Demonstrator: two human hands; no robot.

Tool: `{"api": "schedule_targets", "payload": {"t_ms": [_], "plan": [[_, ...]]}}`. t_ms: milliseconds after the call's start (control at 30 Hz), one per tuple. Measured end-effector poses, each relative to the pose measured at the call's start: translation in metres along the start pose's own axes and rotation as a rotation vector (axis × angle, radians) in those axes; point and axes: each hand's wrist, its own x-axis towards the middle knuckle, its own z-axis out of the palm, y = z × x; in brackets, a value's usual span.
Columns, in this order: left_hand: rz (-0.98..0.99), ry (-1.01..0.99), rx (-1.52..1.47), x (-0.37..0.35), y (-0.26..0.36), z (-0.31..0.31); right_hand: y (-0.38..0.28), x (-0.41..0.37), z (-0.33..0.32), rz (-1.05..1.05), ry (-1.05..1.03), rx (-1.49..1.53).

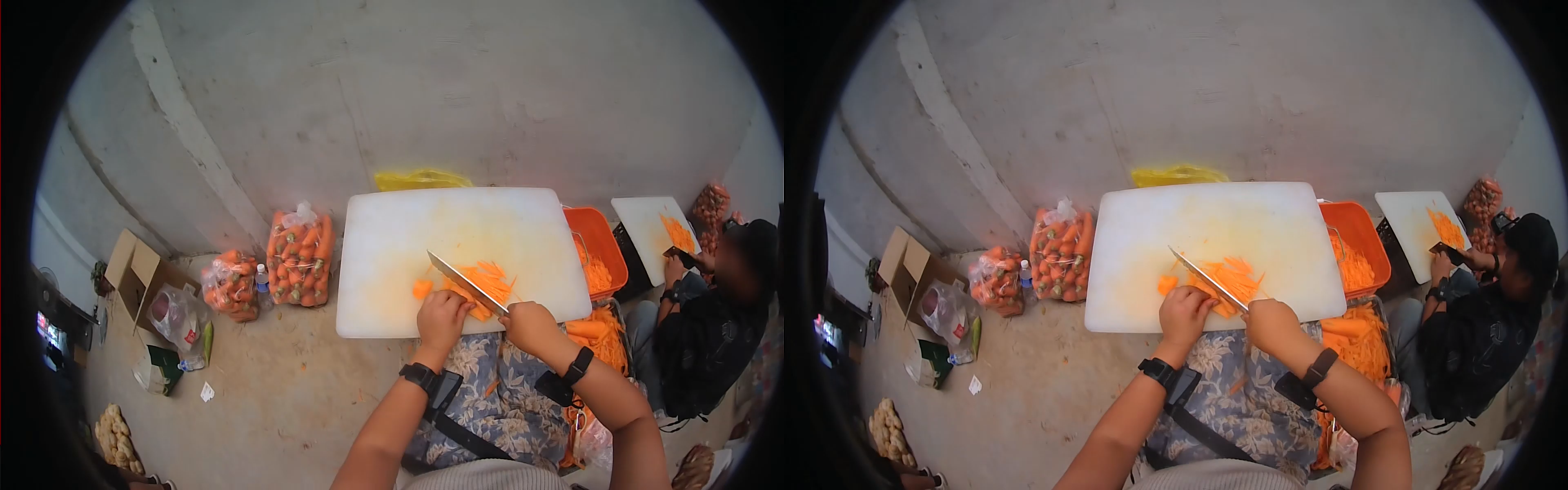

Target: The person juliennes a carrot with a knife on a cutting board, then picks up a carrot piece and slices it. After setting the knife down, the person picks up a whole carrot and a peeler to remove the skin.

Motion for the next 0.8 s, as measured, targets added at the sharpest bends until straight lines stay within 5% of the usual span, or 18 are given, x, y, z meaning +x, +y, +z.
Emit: {"api": "schedule_targets", "payload": {"t_ms": [600,800], "plan": [[0.0,-0.002,-0.016,0.0,-0.002,0.001,-0.015,-0.001,-0.048,0.056,0.02,0.036],[0.007,0.001,0.005,-0.002,-0.002,0.0,-0.003,0.003,-0.004,0.01,-0.026,-0.017]]}}
